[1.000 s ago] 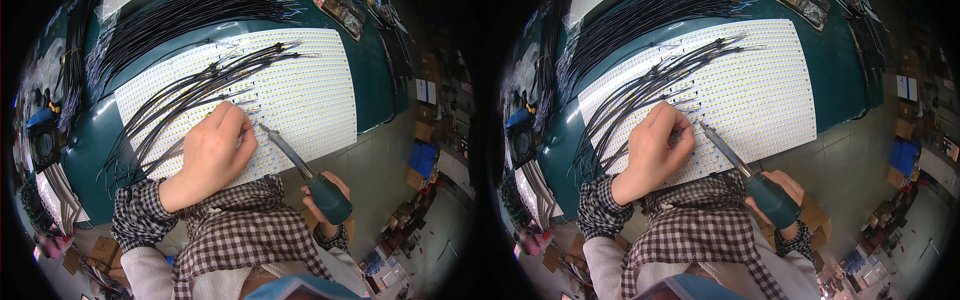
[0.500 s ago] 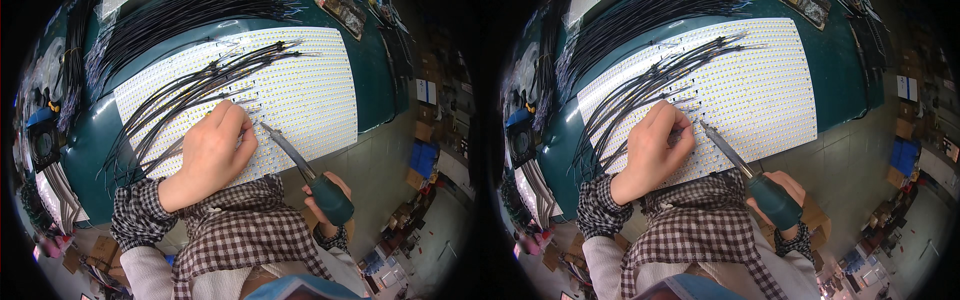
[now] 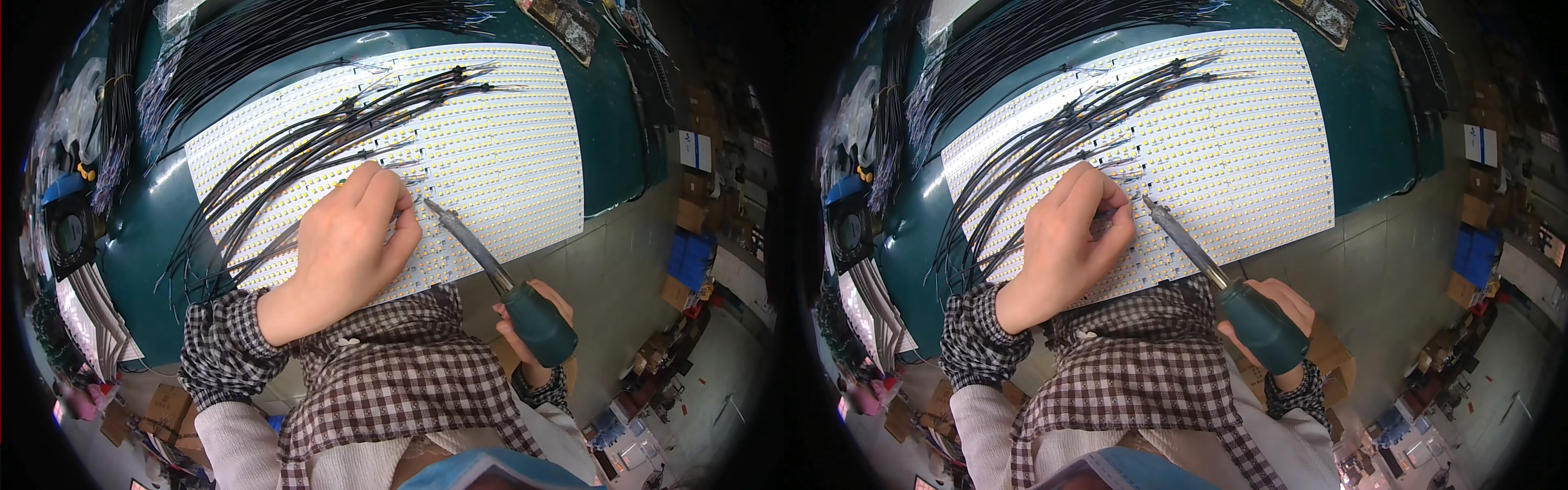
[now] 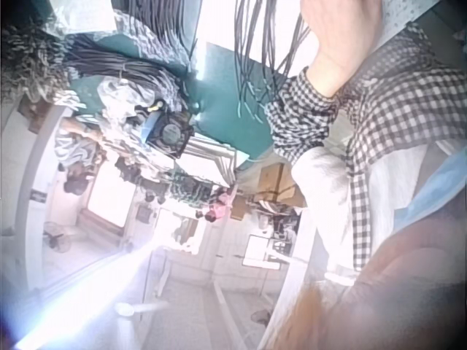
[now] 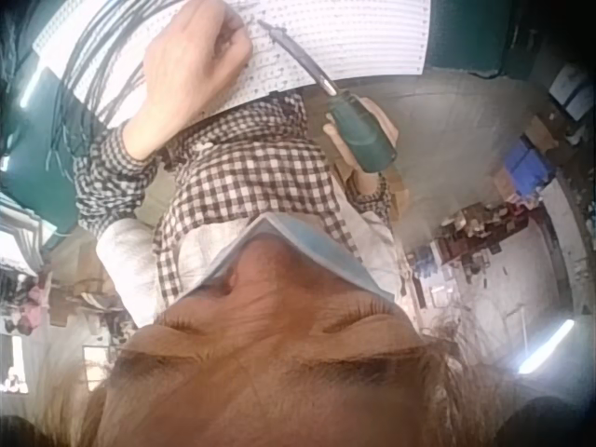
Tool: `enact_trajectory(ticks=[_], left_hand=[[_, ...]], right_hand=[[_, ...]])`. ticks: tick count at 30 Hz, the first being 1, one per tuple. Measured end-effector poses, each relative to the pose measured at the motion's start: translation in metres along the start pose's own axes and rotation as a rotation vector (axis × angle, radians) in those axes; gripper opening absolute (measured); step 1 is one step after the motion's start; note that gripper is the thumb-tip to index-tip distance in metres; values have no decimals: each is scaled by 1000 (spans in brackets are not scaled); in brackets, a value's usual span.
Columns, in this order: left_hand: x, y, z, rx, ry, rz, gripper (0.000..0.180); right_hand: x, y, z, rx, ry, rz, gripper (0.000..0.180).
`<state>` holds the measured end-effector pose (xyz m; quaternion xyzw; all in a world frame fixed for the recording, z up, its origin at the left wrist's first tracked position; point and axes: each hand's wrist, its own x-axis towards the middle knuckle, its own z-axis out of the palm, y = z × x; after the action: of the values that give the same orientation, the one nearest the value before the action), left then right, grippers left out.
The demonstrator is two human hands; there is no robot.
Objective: The person solders multiple black wires onto electrical contact points on a large LED panel using a soldering iron and solder wire.
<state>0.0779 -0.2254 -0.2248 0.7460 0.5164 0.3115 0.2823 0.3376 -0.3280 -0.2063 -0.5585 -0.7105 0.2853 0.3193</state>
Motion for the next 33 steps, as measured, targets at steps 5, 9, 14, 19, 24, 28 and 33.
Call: enact_trajectory(ticks=[5,9,14,19,24,28,33], left_hand=[[-1,0,0,-15,-17,-18,16],[1,-1,0,-16,-19,-6,16],[0,0,-1,-9,-23,-24,16],[0,0,0,-17,-17,-23,18],[0,-1,0,-27,-2,-6,16],[-1,0,0,-26,5,-1,16],[-1,-1,1,-20,1,-1,16]], right_hand=[[1,0,-1,-22,-33,-15,23],[-11,6,1,-5,28,4,21],[1,0,-2,19,-11,2,21],[1,0,-3,14,-29,-14,23],[-5,3,-2,37,-21,34,23],[-4,3,-1,22,-25,16,22],[0,0,-4,-37,-43,-33,18]])
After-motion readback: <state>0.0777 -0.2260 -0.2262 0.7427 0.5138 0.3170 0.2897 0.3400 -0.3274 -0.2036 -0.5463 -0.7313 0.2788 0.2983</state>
